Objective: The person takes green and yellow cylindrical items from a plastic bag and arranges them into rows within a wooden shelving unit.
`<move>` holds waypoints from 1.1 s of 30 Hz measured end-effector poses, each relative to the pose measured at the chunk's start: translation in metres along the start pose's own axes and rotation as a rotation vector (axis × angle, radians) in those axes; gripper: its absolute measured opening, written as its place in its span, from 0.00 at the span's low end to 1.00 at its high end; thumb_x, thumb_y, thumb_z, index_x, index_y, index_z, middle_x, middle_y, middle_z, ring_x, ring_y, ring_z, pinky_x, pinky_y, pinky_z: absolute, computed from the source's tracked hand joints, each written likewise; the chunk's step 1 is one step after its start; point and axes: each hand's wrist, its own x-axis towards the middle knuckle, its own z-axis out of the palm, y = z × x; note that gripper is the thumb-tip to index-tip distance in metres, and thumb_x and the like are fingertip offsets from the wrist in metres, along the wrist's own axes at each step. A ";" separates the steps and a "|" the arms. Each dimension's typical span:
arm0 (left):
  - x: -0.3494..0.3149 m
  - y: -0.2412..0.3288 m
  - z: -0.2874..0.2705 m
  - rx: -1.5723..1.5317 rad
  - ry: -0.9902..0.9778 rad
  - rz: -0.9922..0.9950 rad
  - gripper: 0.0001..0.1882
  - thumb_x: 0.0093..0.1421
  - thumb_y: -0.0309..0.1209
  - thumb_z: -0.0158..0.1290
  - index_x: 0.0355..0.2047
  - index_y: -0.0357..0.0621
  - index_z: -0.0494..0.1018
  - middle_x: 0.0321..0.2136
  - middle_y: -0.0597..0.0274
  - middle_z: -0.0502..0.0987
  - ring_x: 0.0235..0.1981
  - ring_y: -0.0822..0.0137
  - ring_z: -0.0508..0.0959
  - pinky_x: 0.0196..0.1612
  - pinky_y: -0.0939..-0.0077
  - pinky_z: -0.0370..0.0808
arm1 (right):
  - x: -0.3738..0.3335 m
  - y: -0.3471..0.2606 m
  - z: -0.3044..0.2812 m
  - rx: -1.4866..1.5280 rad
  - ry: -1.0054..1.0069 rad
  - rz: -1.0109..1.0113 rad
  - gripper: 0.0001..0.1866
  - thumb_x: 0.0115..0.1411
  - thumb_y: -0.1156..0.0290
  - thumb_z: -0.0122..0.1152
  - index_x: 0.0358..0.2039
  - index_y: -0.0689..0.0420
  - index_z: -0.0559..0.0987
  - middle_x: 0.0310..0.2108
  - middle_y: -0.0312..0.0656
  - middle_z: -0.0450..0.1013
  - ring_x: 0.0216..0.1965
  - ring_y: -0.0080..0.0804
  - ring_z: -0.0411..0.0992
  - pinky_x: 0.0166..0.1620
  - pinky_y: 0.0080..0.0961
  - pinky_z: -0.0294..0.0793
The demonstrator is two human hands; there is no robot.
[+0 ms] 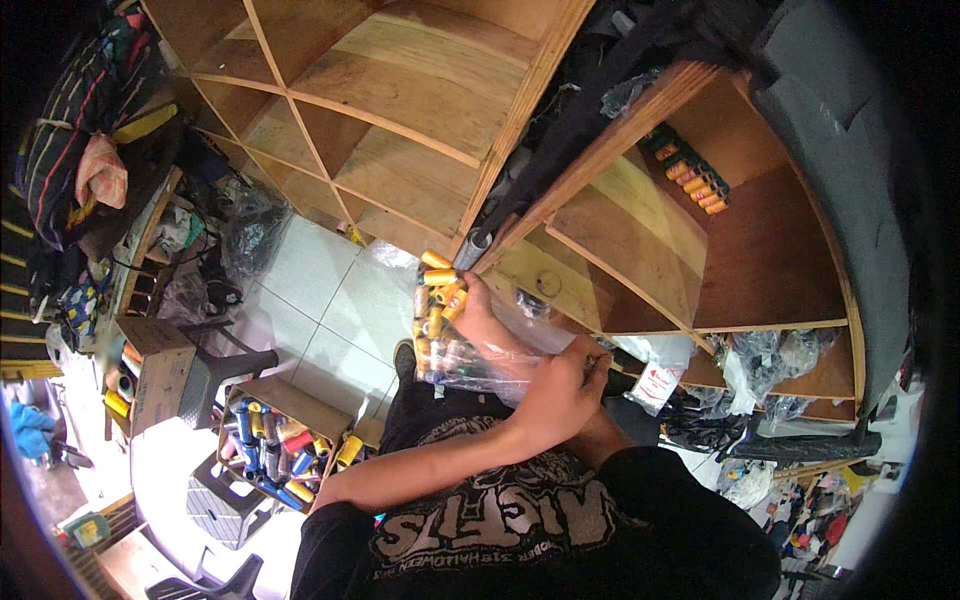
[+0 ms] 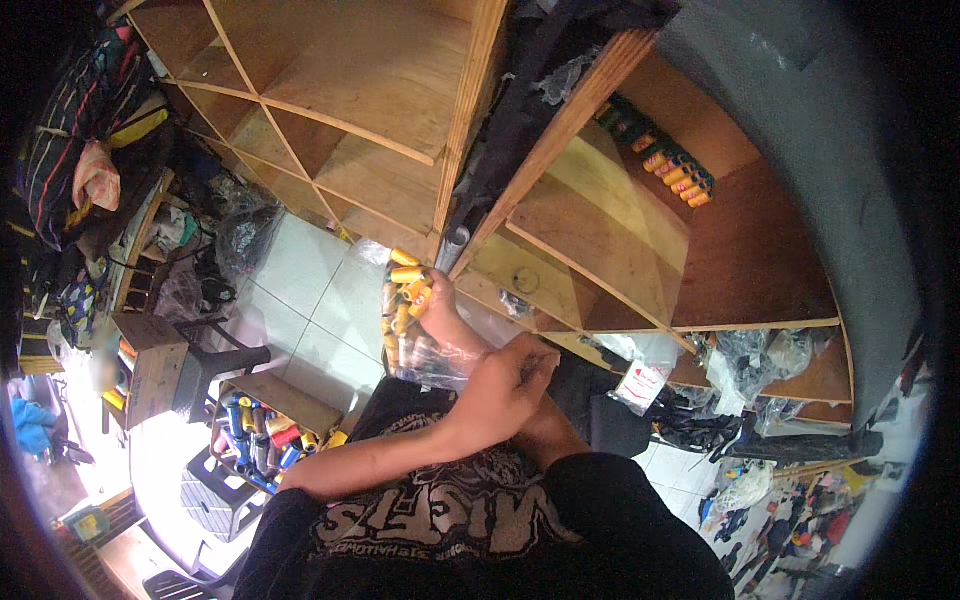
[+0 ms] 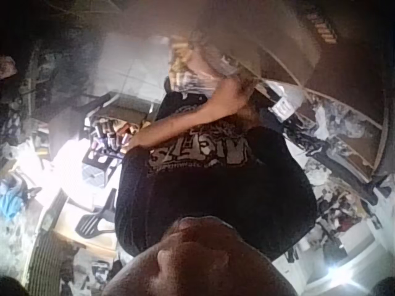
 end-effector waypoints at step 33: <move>0.042 -0.004 -0.080 -0.571 0.232 -0.337 0.08 0.59 0.30 0.47 0.34 0.36 0.69 0.16 0.63 0.68 0.12 0.75 0.66 0.15 0.81 0.63 | -0.205 -0.153 0.033 -1.883 -0.584 -0.361 0.22 0.46 0.67 0.62 0.44 0.57 0.74 0.37 0.41 0.74 0.38 0.28 0.72 0.44 0.26 0.69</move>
